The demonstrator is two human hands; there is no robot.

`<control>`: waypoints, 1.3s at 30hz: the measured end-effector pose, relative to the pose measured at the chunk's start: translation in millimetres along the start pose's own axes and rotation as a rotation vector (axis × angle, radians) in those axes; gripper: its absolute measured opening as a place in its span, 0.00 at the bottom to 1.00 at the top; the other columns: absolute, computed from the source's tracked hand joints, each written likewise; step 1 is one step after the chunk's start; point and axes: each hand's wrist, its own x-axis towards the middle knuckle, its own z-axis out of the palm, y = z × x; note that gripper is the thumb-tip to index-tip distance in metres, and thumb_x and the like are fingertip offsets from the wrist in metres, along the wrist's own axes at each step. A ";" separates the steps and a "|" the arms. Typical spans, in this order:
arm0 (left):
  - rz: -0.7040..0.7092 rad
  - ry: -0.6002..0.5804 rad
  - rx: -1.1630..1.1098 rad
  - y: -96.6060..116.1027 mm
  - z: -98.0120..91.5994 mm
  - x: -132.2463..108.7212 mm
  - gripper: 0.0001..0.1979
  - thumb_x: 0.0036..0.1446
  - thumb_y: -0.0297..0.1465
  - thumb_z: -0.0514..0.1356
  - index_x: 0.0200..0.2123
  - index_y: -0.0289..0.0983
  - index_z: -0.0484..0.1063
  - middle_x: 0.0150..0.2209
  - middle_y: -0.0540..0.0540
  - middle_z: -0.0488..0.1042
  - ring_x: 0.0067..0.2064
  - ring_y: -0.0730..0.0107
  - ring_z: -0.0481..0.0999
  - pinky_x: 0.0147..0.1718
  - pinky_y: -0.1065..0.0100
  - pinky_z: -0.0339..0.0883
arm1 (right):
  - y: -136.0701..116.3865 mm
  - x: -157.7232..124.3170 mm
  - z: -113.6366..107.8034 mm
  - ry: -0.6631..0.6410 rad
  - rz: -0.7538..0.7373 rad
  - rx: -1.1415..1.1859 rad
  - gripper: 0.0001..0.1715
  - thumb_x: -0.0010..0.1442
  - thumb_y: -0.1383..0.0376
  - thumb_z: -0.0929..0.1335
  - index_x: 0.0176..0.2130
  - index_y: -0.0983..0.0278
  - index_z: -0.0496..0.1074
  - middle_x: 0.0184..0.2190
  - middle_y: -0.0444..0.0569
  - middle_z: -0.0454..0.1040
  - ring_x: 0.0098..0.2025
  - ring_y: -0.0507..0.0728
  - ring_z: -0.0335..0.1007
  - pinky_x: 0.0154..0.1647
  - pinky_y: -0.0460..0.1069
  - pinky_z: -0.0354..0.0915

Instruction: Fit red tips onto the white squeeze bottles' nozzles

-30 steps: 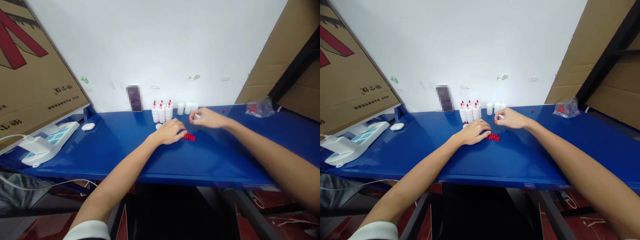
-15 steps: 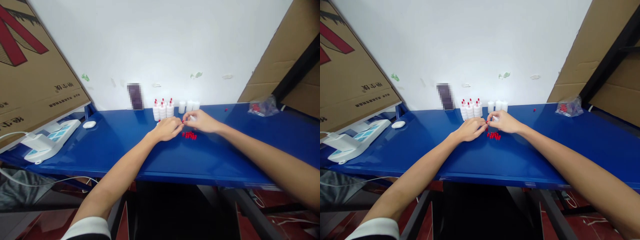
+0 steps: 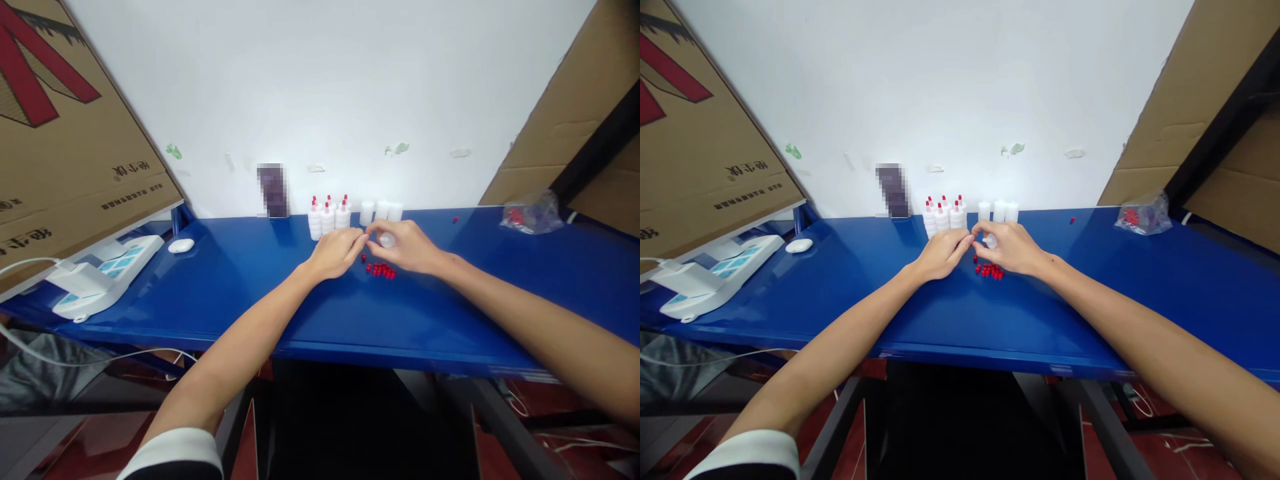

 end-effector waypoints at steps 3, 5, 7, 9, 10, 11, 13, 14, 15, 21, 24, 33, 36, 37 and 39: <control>0.007 0.047 -0.008 0.7 0.0 -0.5 0.21 0.76 0.39 0.44 0.35 0.38 0.70 0.34 0.45 0.77 0.36 0.64 0.75 0.36 0.64 0.63 | -0.3 1.4 -2.5 -0.033 0.047 -0.114 0.16 0.61 0.53 0.67 0.39 0.61 0.76 0.27 0.46 0.75 0.28 0.55 0.67 0.32 0.50 0.57; 0.026 0.056 -0.009 2.7 0.0 -0.9 0.22 0.76 0.39 0.43 0.35 0.38 0.69 0.34 0.45 0.77 0.36 0.64 0.75 0.36 0.64 0.64 | -1.8 2.0 -4.3 -0.074 0.056 -0.191 0.17 0.63 0.52 0.65 0.33 0.61 0.73 0.27 0.48 0.76 0.29 0.56 0.67 0.31 0.50 0.54; 0.046 0.054 -0.018 5.0 0.5 -1.1 0.22 0.77 0.39 0.43 0.35 0.38 0.69 0.34 0.45 0.77 0.36 0.64 0.75 0.37 0.64 0.64 | -4.5 2.2 -5.8 -0.126 0.048 -0.250 0.20 0.65 0.51 0.62 0.29 0.61 0.69 0.28 0.50 0.75 0.29 0.56 0.66 0.31 0.51 0.51; 0.061 0.047 -0.033 6.3 1.3 -1.3 0.22 0.77 0.39 0.43 0.36 0.37 0.70 0.35 0.44 0.78 0.37 0.64 0.76 0.37 0.64 0.65 | -7.9 1.9 -6.9 -0.165 0.031 -0.283 0.20 0.65 0.52 0.60 0.28 0.61 0.66 0.29 0.51 0.75 0.29 0.56 0.64 0.31 0.51 0.50; 0.071 0.040 -0.040 6.5 1.6 -1.3 0.22 0.77 0.39 0.43 0.37 0.37 0.71 0.36 0.44 0.78 0.37 0.64 0.76 0.38 0.64 0.66 | -9.6 1.7 -7.3 -0.177 0.019 -0.291 0.19 0.65 0.53 0.60 0.29 0.61 0.66 0.29 0.51 0.75 0.29 0.56 0.64 0.31 0.51 0.50; 0.080 0.026 -0.044 6.5 1.7 -1.3 0.21 0.77 0.39 0.43 0.38 0.37 0.72 0.37 0.44 0.79 0.38 0.64 0.77 0.38 0.64 0.66 | -11.3 1.4 -7.7 -0.186 0.007 -0.297 0.18 0.64 0.54 0.60 0.29 0.61 0.65 0.30 0.52 0.75 0.30 0.56 0.64 0.31 0.51 0.50; 0.096 -0.011 -0.036 5.9 0.9 -1.1 0.21 0.77 0.38 0.44 0.41 0.37 0.73 0.39 0.44 0.80 0.40 0.63 0.78 0.40 0.64 0.67 | -14.0 0.9 -8.2 -0.200 -0.014 -0.306 0.16 0.64 0.55 0.60 0.30 0.61 0.65 0.32 0.51 0.75 0.31 0.56 0.63 0.31 0.51 0.50; 0.101 -0.030 -0.024 5.5 0.0 -1.0 0.21 0.76 0.38 0.44 0.43 0.37 0.74 0.41 0.43 0.81 0.41 0.63 0.78 0.40 0.64 0.67 | -15.1 0.7 -8.3 -0.208 -0.021 -0.311 0.15 0.64 0.56 0.60 0.31 0.61 0.64 0.32 0.51 0.75 0.31 0.56 0.63 0.31 0.51 0.50; 0.101 -0.045 -0.008 5.1 -1.1 -0.8 0.21 0.76 0.39 0.45 0.44 0.37 0.75 0.41 0.43 0.81 0.41 0.62 0.78 0.40 0.64 0.66 | -15.9 0.5 -8.5 -0.214 -0.026 -0.318 0.14 0.64 0.56 0.60 0.31 0.61 0.64 0.32 0.51 0.75 0.30 0.56 0.63 0.31 0.51 0.49; 0.116 -0.035 0.065 6.7 -8.0 -1.1 0.28 0.76 0.44 0.41 0.39 0.37 0.75 0.35 0.44 0.79 0.37 0.63 0.77 0.36 0.64 0.65 | -19.1 0.4 -9.8 -0.210 -0.063 -0.327 0.18 0.66 0.54 0.57 0.32 0.62 0.67 0.32 0.53 0.76 0.30 0.57 0.64 0.31 0.52 0.49; 0.103 0.051 0.108 9.9 -9.7 -2.1 0.29 0.76 0.45 0.40 0.39 0.37 0.74 0.35 0.43 0.80 0.37 0.63 0.77 0.35 0.64 0.65 | -20.2 0.8 -11.8 -0.186 -0.031 -0.291 0.22 0.66 0.52 0.56 0.29 0.61 0.66 0.31 0.54 0.77 0.30 0.58 0.65 0.31 0.52 0.49; 0.104 0.062 0.176 15.3 -5.9 -2.4 0.13 0.66 0.37 0.53 0.46 0.38 0.72 0.41 0.45 0.82 0.38 0.64 0.78 0.33 0.64 0.65 | -11.1 -0.1 -12.3 -0.080 0.070 -0.204 0.22 0.62 0.54 0.57 0.23 0.60 0.65 0.23 0.49 0.70 0.27 0.57 0.61 0.31 0.52 0.48; 0.115 0.020 0.201 16.9 -3.1 -1.9 0.12 0.66 0.36 0.53 0.46 0.38 0.72 0.43 0.44 0.82 0.40 0.64 0.79 0.33 0.65 0.65 | -12.1 0.2 -11.6 -0.079 0.072 -0.195 0.19 0.59 0.55 0.59 0.24 0.61 0.68 0.23 0.49 0.70 0.27 0.56 0.61 0.31 0.52 0.48; 0.116 0.009 0.208 17.6 -2.7 -1.8 0.12 0.66 0.36 0.53 0.46 0.38 0.72 0.43 0.44 0.82 0.40 0.64 0.79 0.33 0.65 0.65 | -13.1 0.4 -11.5 -0.086 0.073 -0.190 0.19 0.58 0.56 0.59 0.24 0.61 0.69 0.24 0.49 0.71 0.27 0.57 0.61 0.31 0.52 0.48; 0.116 -0.004 0.219 18.7 -2.7 -1.9 0.12 0.66 0.35 0.53 0.46 0.37 0.73 0.43 0.44 0.82 0.39 0.65 0.78 0.32 0.65 0.64 | -15.4 0.6 -11.7 -0.100 0.087 -0.183 0.19 0.56 0.56 0.59 0.24 0.61 0.71 0.23 0.49 0.71 0.27 0.57 0.61 0.30 0.52 0.49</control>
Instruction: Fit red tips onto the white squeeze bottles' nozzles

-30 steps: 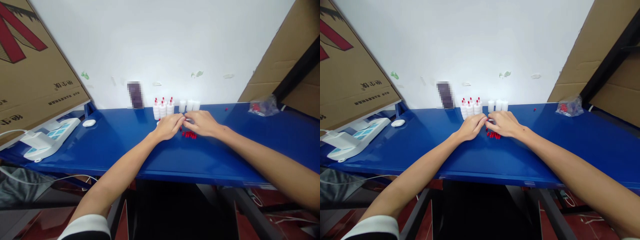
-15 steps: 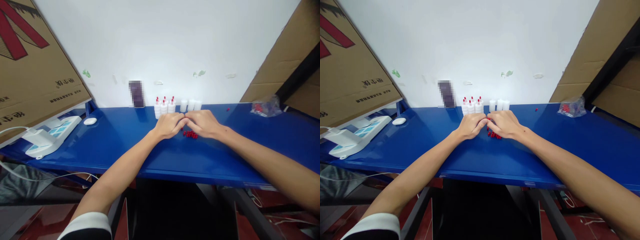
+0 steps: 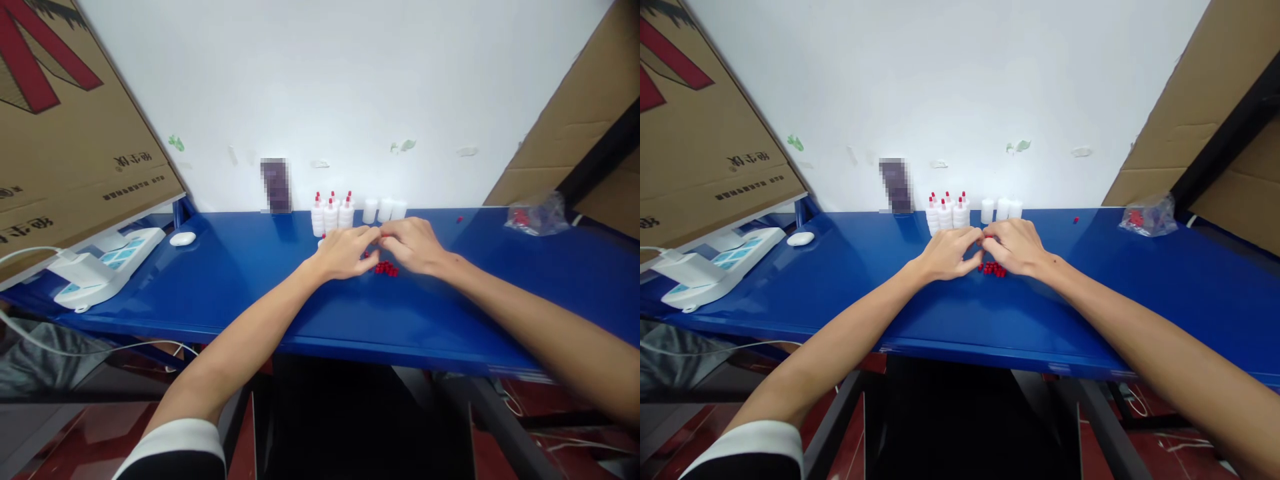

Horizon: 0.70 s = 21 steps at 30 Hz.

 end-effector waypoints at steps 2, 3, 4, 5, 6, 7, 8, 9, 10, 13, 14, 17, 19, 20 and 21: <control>0.006 -0.005 0.004 0.6 -0.6 0.1 0.12 0.67 0.36 0.53 0.47 0.37 0.73 0.42 0.44 0.82 0.39 0.65 0.78 0.32 0.65 0.64 | -2.1 -0.4 -0.5 0.001 0.014 0.005 0.19 0.56 0.57 0.59 0.23 0.61 0.72 0.21 0.49 0.70 0.25 0.56 0.60 0.30 0.52 0.49; 0.011 -0.003 0.006 0.9 -0.8 0.2 0.13 0.68 0.36 0.52 0.47 0.37 0.72 0.42 0.44 0.82 0.39 0.65 0.78 0.31 0.65 0.63 | -2.9 -0.7 -0.5 0.009 0.016 0.010 0.19 0.56 0.57 0.59 0.23 0.61 0.72 0.20 0.49 0.68 0.25 0.56 0.59 0.30 0.52 0.49; 0.018 0.001 0.011 1.2 -0.9 0.3 0.13 0.69 0.37 0.52 0.47 0.37 0.72 0.42 0.43 0.82 0.38 0.65 0.78 0.31 0.65 0.63 | -3.6 -1.0 -0.4 0.019 0.010 0.021 0.19 0.56 0.57 0.59 0.22 0.61 0.71 0.19 0.48 0.67 0.24 0.56 0.59 0.29 0.52 0.49; 0.024 0.009 0.019 1.6 -0.8 0.5 0.14 0.70 0.37 0.51 0.47 0.37 0.72 0.42 0.43 0.82 0.38 0.65 0.78 0.31 0.65 0.63 | -4.0 -1.4 0.1 0.033 -0.001 0.037 0.19 0.56 0.58 0.59 0.21 0.61 0.71 0.18 0.48 0.66 0.23 0.56 0.58 0.29 0.52 0.49; 0.030 0.021 0.033 2.1 -0.5 0.8 0.15 0.70 0.38 0.50 0.47 0.37 0.72 0.41 0.43 0.82 0.38 0.64 0.78 0.31 0.65 0.63 | -4.1 -1.9 0.7 0.050 -0.016 0.058 0.19 0.56 0.58 0.59 0.21 0.61 0.70 0.17 0.47 0.65 0.22 0.55 0.57 0.29 0.52 0.49; 0.034 0.034 0.051 2.6 -0.1 1.0 0.15 0.71 0.38 0.50 0.47 0.37 0.72 0.40 0.42 0.82 0.38 0.64 0.79 0.31 0.65 0.64 | -4.0 -2.4 1.7 0.067 -0.032 0.082 0.18 0.56 0.59 0.59 0.20 0.61 0.68 0.17 0.47 0.64 0.22 0.55 0.56 0.28 0.52 0.49; 0.035 0.046 0.070 3.2 0.4 1.2 0.15 0.71 0.38 0.50 0.47 0.37 0.72 0.40 0.42 0.82 0.38 0.64 0.79 0.31 0.65 0.64 | -3.5 -2.9 2.9 0.080 -0.049 0.107 0.18 0.56 0.59 0.59 0.20 0.61 0.67 0.16 0.47 0.64 0.22 0.55 0.57 0.28 0.52 0.50; 0.036 0.055 0.089 3.8 1.0 1.3 0.16 0.70 0.38 0.50 0.48 0.37 0.72 0.39 0.42 0.82 0.38 0.63 0.79 0.31 0.65 0.64 | -2.9 -3.4 4.3 0.087 -0.068 0.129 0.18 0.57 0.59 0.59 0.21 0.61 0.67 0.17 0.47 0.65 0.22 0.55 0.57 0.29 0.52 0.50; 0.036 0.059 0.105 4.2 1.6 1.4 0.16 0.70 0.38 0.50 0.48 0.36 0.72 0.39 0.42 0.82 0.38 0.63 0.79 0.31 0.65 0.65 | -2.1 -4.0 5.8 0.086 -0.088 0.146 0.18 0.58 0.58 0.59 0.22 0.61 0.67 0.18 0.47 0.66 0.22 0.55 0.59 0.29 0.52 0.51; 0.050 0.058 0.125 3.6 2.9 1.5 0.16 0.71 0.38 0.48 0.47 0.36 0.72 0.38 0.41 0.82 0.37 0.62 0.80 0.30 0.65 0.65 | -0.5 -5.5 10.3 0.056 -0.147 0.178 0.22 0.63 0.52 0.59 0.27 0.62 0.69 0.21 0.48 0.71 0.24 0.56 0.63 0.30 0.51 0.52; 0.065 0.059 0.123 2.6 2.9 1.6 0.17 0.71 0.37 0.47 0.46 0.36 0.73 0.37 0.42 0.81 0.36 0.62 0.80 0.30 0.65 0.65 | -0.6 -5.8 11.3 0.047 -0.163 0.185 0.24 0.64 0.50 0.59 0.29 0.62 0.70 0.22 0.48 0.71 0.25 0.56 0.63 0.30 0.51 0.53; 0.131 0.103 0.096 -4.7 -0.1 1.7 0.17 0.70 0.38 0.47 0.40 0.37 0.73 0.31 0.43 0.79 0.33 0.64 0.78 0.30 0.64 0.64 | -2.8 -6.1 12.0 0.030 -0.189 0.204 0.28 0.67 0.44 0.57 0.33 0.61 0.69 0.23 0.47 0.72 0.25 0.56 0.64 0.30 0.51 0.53; 0.138 0.187 0.068 -14.6 -5.4 0.4 0.18 0.69 0.38 0.46 0.34 0.38 0.71 0.28 0.44 0.76 0.30 0.66 0.75 0.30 0.64 0.63 | -4.1 -5.5 11.0 0.022 -0.185 0.205 0.30 0.68 0.42 0.56 0.36 0.62 0.70 0.24 0.47 0.72 0.25 0.56 0.64 0.30 0.51 0.53; 0.109 0.252 0.055 -21.2 -8.9 -1.0 0.20 0.69 0.37 0.44 0.31 0.39 0.70 0.26 0.44 0.75 0.28 0.67 0.74 0.31 0.64 0.62 | -4.0 -4.9 10.4 0.018 -0.169 0.198 0.30 0.68 0.42 0.56 0.37 0.62 0.71 0.24 0.47 0.71 0.25 0.56 0.64 0.30 0.51 0.54; 0.067 0.313 0.047 -28.8 -12.8 -2.9 0.20 0.69 0.37 0.43 0.29 0.39 0.68 0.25 0.45 0.74 0.27 0.67 0.72 0.30 0.64 0.61 | -3.3 -4.3 9.9 0.013 -0.142 0.186 0.30 0.68 0.43 0.57 0.37 0.62 0.72 0.23 0.47 0.72 0.25 0.56 0.64 0.30 0.51 0.54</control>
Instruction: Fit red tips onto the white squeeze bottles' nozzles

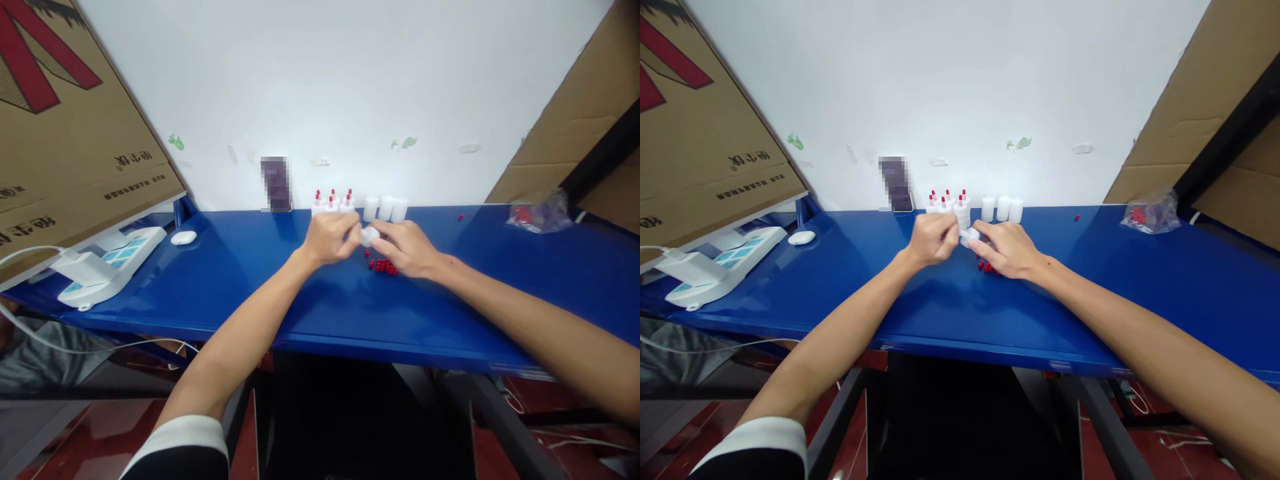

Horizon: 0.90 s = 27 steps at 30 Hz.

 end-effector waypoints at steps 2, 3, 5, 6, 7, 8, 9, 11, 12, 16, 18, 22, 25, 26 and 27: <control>-0.101 0.061 0.028 -16.7 -8.3 -3.6 0.20 0.68 0.36 0.43 0.25 0.40 0.63 0.23 0.45 0.71 0.26 0.68 0.69 0.30 0.64 0.59 | 3.8 0.8 -1.0 0.002 0.073 -0.026 0.27 0.68 0.46 0.59 0.37 0.62 0.73 0.23 0.46 0.72 0.25 0.56 0.64 0.31 0.51 0.55; -0.142 0.053 0.049 -24.8 -11.9 -5.8 0.19 0.67 0.36 0.44 0.24 0.40 0.61 0.22 0.46 0.69 0.25 0.69 0.67 0.29 0.64 0.57 | 6.5 1.0 -1.3 0.011 0.106 -0.036 0.26 0.67 0.47 0.59 0.36 0.62 0.74 0.23 0.47 0.73 0.25 0.56 0.65 0.31 0.51 0.55; -0.202 0.003 0.085 -38.4 -16.8 -9.7 0.18 0.65 0.36 0.46 0.22 0.40 0.58 0.21 0.47 0.66 0.24 0.70 0.63 0.29 0.64 0.53 | 12.7 0.9 -2.0 0.049 0.141 -0.049 0.23 0.66 0.51 0.60 0.34 0.62 0.75 0.23 0.47 0.73 0.26 0.57 0.66 0.32 0.51 0.56; -0.226 -0.026 0.096 -43.5 -17.9 -11.2 0.18 0.65 0.36 0.47 0.21 0.40 0.58 0.20 0.48 0.65 0.24 0.70 0.62 0.28 0.64 0.52 | 15.5 0.6 -2.5 0.072 0.143 -0.053 0.23 0.66 0.51 0.60 0.32 0.62 0.74 0.23 0.47 0.73 0.26 0.57 0.66 0.32 0.52 0.56; -0.248 -0.053 0.104 -47.3 -18.1 -12.2 0.18 0.64 0.36 0.48 0.21 0.40 0.57 0.20 0.48 0.65 0.23 0.70 0.61 0.28 0.63 0.51 | 17.9 0.3 -3.0 0.095 0.140 -0.055 0.22 0.65 0.52 0.61 0.31 0.62 0.74 0.22 0.47 0.73 0.26 0.57 0.66 0.32 0.52 0.56; -0.266 -0.078 0.111 -49.9 -17.4 -12.9 0.18 0.63 0.36 0.49 0.21 0.40 0.57 0.19 0.48 0.64 0.23 0.70 0.60 0.29 0.63 0.50 | 19.6 0.0 -3.5 0.114 0.134 -0.055 0.22 0.64 0.53 0.61 0.30 0.62 0.74 0.22 0.47 0.72 0.26 0.57 0.66 0.32 0.52 0.56; -0.282 -0.102 0.118 -51.5 -16.2 -13.3 0.18 0.63 0.36 0.49 0.20 0.40 0.57 0.19 0.48 0.64 0.23 0.70 0.60 0.29 0.64 0.50 | 20.8 -0.2 -3.9 0.129 0.125 -0.052 0.21 0.63 0.53 0.61 0.29 0.62 0.74 0.22 0.47 0.72 0.26 0.57 0.66 0.32 0.52 0.56; -0.305 -0.143 0.132 -53.1 -12.9 -13.7 0.17 0.62 0.36 0.51 0.20 0.39 0.59 0.19 0.48 0.65 0.23 0.70 0.61 0.28 0.64 0.49 | 21.7 -0.4 -4.3 0.144 0.103 -0.029 0.20 0.62 0.53 0.62 0.28 0.62 0.74 0.21 0.46 0.72 0.25 0.56 0.66 0.32 0.52 0.57; -0.313 -0.163 0.138 -53.5 -11.3 -13.8 0.17 0.61 0.36 0.51 0.20 0.39 0.60 0.19 0.48 0.65 0.23 0.69 0.61 0.28 0.64 0.48 | 21.7 -0.3 -4.0 0.150 0.096 -0.013 0.20 0.61 0.53 0.62 0.28 0.62 0.74 0.21 0.46 0.72 0.24 0.56 0.65 0.32 0.52 0.57; -0.356 -0.201 0.149 -52.0 -8.2 -13.6 0.18 0.61 0.39 0.53 0.21 0.39 0.63 0.21 0.47 0.69 0.25 0.68 0.65 0.28 0.65 0.48 | 21.6 0.9 -0.8 0.188 0.128 0.040 0.19 0.60 0.54 0.63 0.26 0.62 0.73 0.21 0.46 0.72 0.25 0.56 0.65 0.32 0.52 0.58; -0.362 -0.177 0.150 -46.5 -8.9 -11.8 0.17 0.61 0.39 0.53 0.23 0.39 0.65 0.22 0.46 0.71 0.26 0.67 0.67 0.28 0.65 0.50 | 21.8 1.7 1.0 0.197 0.158 0.026 0.19 0.61 0.56 0.63 0.23 0.61 0.69 0.19 0.45 0.69 0.24 0.55 0.63 0.31 0.52 0.57; -0.239 -0.145 0.086 -22.9 -10.1 -3.7 0.14 0.63 0.37 0.51 0.29 0.38 0.71 0.26 0.46 0.75 0.28 0.66 0.70 0.31 0.64 0.57 | 21.8 2.4 2.7 0.188 0.165 -0.019 0.20 0.62 0.57 0.63 0.21 0.61 0.65 0.18 0.44 0.64 0.23 0.54 0.59 0.31 0.51 0.55; -0.086 -0.219 0.025 -5.9 -8.5 1.8 0.15 0.65 0.37 0.51 0.31 0.38 0.73 0.29 0.45 0.77 0.31 0.66 0.73 0.33 0.64 0.60 | 21.4 2.8 3.1 0.170 0.153 -0.031 0.20 0.63 0.58 0.63 0.21 0.61 0.65 0.18 0.44 0.65 0.23 0.54 0.59 0.30 0.51 0.54; -0.067 -0.255 0.013 -2.4 -7.9 2.8 0.15 0.65 0.37 0.51 0.32 0.38 0.74 0.29 0.45 0.78 0.32 0.65 0.73 0.33 0.64 0.60 | 21.4 3.3 3.2 0.160 0.153 -0.036 0.20 0.63 0.58 0.63 0.21 0.61 0.66 0.18 0.44 0.65 0.23 0.54 0.59 0.30 0.51 0.54; -0.059 -0.299 0.000 -0.2 -7.6 3.1 0.16 0.65 0.38 0.51 0.32 0.38 0.74 0.30 0.44 0.78 0.32 0.65 0.73 0.33 0.64 0.60 | 21.6 3.9 3.1 0.152 0.157 -0.040 0.20 0.62 0.58 0.63 0.21 0.61 0.67 0.18 0.45 0.66 0.23 0.54 0.60 0.31 0.51 0.55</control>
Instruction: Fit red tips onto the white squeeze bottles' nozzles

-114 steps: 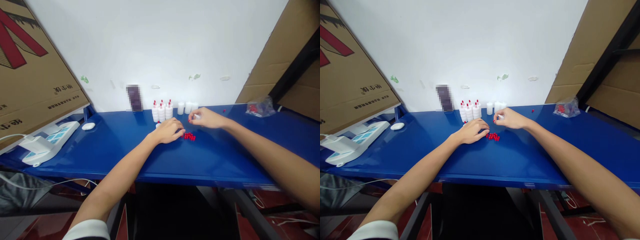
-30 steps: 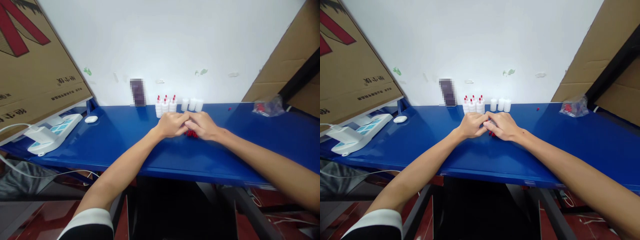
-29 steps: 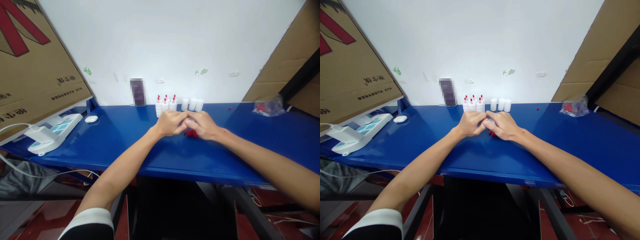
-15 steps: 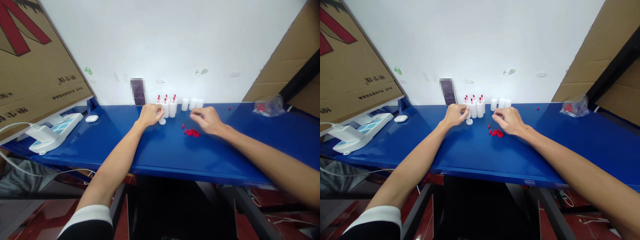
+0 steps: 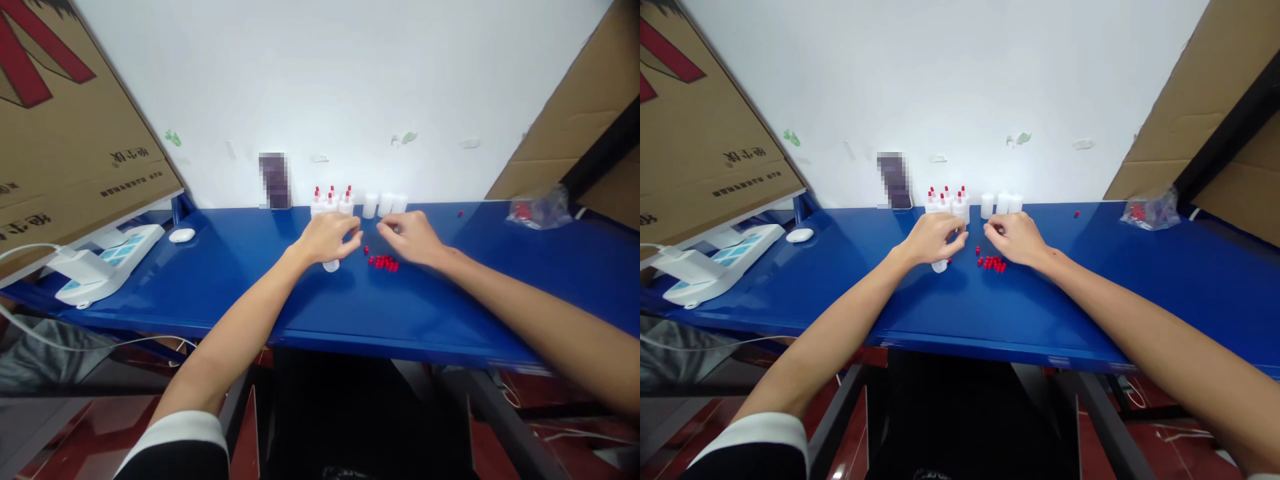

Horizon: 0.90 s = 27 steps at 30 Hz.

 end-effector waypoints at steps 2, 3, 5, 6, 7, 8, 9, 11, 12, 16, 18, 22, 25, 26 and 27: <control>-0.014 -0.110 -0.021 2.1 -0.1 -0.8 0.18 0.66 0.42 0.52 0.34 0.38 0.75 0.30 0.45 0.78 0.31 0.64 0.73 0.31 0.64 0.58 | 1.0 2.4 -0.4 -0.001 0.025 0.007 0.18 0.61 0.59 0.64 0.23 0.62 0.70 0.21 0.47 0.71 0.26 0.55 0.64 0.33 0.52 0.58; -0.031 -0.176 -0.033 2.7 -0.5 -1.7 0.19 0.66 0.45 0.52 0.33 0.38 0.75 0.29 0.45 0.77 0.29 0.64 0.72 0.30 0.64 0.57 | 1.9 4.0 -0.9 0.001 0.044 0.025 0.16 0.60 0.59 0.64 0.24 0.62 0.72 0.23 0.48 0.74 0.27 0.56 0.66 0.34 0.52 0.59; -0.082 -0.316 -0.051 4.9 -2.0 -3.4 0.23 0.66 0.50 0.53 0.32 0.39 0.75 0.27 0.45 0.75 0.26 0.65 0.70 0.28 0.64 0.55 | 5.1 7.6 -2.6 -0.015 0.093 0.089 0.14 0.59 0.59 0.65 0.27 0.63 0.75 0.25 0.49 0.77 0.29 0.57 0.69 0.36 0.53 0.61; -0.113 -0.378 -0.057 6.6 -2.9 -3.9 0.24 0.65 0.52 0.54 0.31 0.39 0.74 0.25 0.46 0.75 0.25 0.65 0.69 0.27 0.64 0.55 | 7.2 9.2 -3.7 -0.035 0.120 0.130 0.14 0.59 0.58 0.66 0.28 0.63 0.75 0.25 0.49 0.77 0.28 0.57 0.69 0.36 0.53 0.62; -0.140 -0.429 -0.062 8.4 -4.0 -4.1 0.23 0.64 0.53 0.56 0.31 0.39 0.74 0.24 0.46 0.74 0.24 0.65 0.67 0.27 0.64 0.54 | 9.8 10.5 -4.7 -0.058 0.146 0.172 0.14 0.59 0.58 0.66 0.29 0.63 0.76 0.24 0.49 0.76 0.28 0.57 0.69 0.35 0.53 0.62; -0.161 -0.468 -0.071 10.1 -5.1 -4.0 0.22 0.62 0.52 0.57 0.32 0.40 0.74 0.24 0.47 0.74 0.23 0.66 0.67 0.26 0.64 0.54 | 12.7 11.5 -5.5 -0.078 0.170 0.213 0.14 0.59 0.57 0.67 0.29 0.63 0.76 0.23 0.48 0.75 0.26 0.56 0.68 0.34 0.53 0.62; -0.170 -0.492 -0.084 11.1 -6.4 -3.7 0.19 0.61 0.50 0.59 0.33 0.40 0.74 0.23 0.48 0.74 0.23 0.66 0.67 0.27 0.65 0.55 | 15.8 12.0 -5.9 -0.087 0.192 0.250 0.15 0.59 0.56 0.67 0.29 0.63 0.76 0.22 0.47 0.73 0.25 0.56 0.68 0.33 0.52 0.62; -0.150 -0.486 -0.129 9.7 -9.3 -2.8 0.13 0.59 0.44 0.62 0.33 0.40 0.75 0.24 0.48 0.75 0.24 0.67 0.69 0.27 0.65 0.55 | 22.5 12.2 -5.8 -0.081 0.217 0.310 0.16 0.59 0.55 0.67 0.29 0.63 0.75 0.21 0.46 0.72 0.24 0.55 0.66 0.30 0.52 0.61; -0.129 -0.454 -0.158 7.0 -10.9 -2.4 0.11 0.59 0.41 0.62 0.33 0.40 0.75 0.24 0.49 0.76 0.25 0.68 0.70 0.28 0.66 0.56 | 25.8 12.0 -5.1 -0.066 0.220 0.336 0.16 0.59 0.55 0.67 0.28 0.63 0.74 0.20 0.46 0.72 0.23 0.54 0.66 0.30 0.52 0.61; -0.108 -0.289 -0.229 -11.9 -16.4 -3.9 0.08 0.58 0.35 0.61 0.38 0.39 0.78 0.28 0.48 0.78 0.28 0.70 0.73 0.30 0.68 0.58 | 36.2 10.8 -0.7 0.059 0.213 0.461 0.13 0.58 0.57 0.69 0.27 0.62 0.71 0.18 0.45 0.69 0.22 0.53 0.64 0.28 0.51 0.62; -0.141 -0.311 -0.203 -19.1 -17.9 -5.8 0.13 0.59 0.42 0.62 0.36 0.38 0.78 0.29 0.47 0.79 0.28 0.69 0.73 0.29 0.68 0.58 | 39.4 10.0 1.7 0.116 0.223 0.519 0.11 0.57 0.58 0.69 0.27 0.61 0.70 0.17 0.43 0.67 0.21 0.53 0.63 0.27 0.52 0.64; -0.215 -0.493 -0.218 -20.5 -19.6 -8.5 0.18 0.57 0.49 0.65 0.34 0.39 0.77 0.26 0.48 0.79 0.27 0.67 0.74 0.28 0.67 0.60 | 42.4 7.0 4.5 0.128 0.225 0.507 0.11 0.57 0.59 0.68 0.26 0.61 0.70 0.16 0.41 0.63 0.19 0.53 0.62 0.28 0.53 0.67; -0.200 -0.527 -0.252 -20.8 -17.9 -8.7 0.12 0.54 0.41 0.67 0.33 0.39 0.78 0.26 0.48 0.79 0.27 0.68 0.75 0.28 0.67 0.61 | 42.3 5.0 4.3 0.099 0.172 0.325 0.13 0.58 0.59 0.65 0.25 0.61 0.70 0.16 0.43 0.65 0.21 0.55 0.64 0.29 0.52 0.64; -0.187 -0.438 -0.252 -22.4 -16.3 -8.5 0.11 0.54 0.40 0.66 0.35 0.38 0.79 0.27 0.48 0.79 0.28 0.68 0.75 0.29 0.67 0.62 | 42.0 4.9 3.9 0.089 0.155 0.267 0.14 0.58 0.59 0.65 0.24 0.61 0.70 0.17 0.44 0.67 0.22 0.55 0.65 0.29 0.52 0.63; -0.180 -0.306 -0.251 -24.9 -14.3 -8.3 0.12 0.55 0.39 0.66 0.38 0.38 0.80 0.30 0.47 0.80 0.29 0.68 0.76 0.30 0.67 0.64 | 41.8 5.1 3.6 0.084 0.143 0.219 0.14 0.58 0.59 0.64 0.24 0.62 0.71 0.18 0.45 0.68 0.24 0.56 0.66 0.30 0.52 0.62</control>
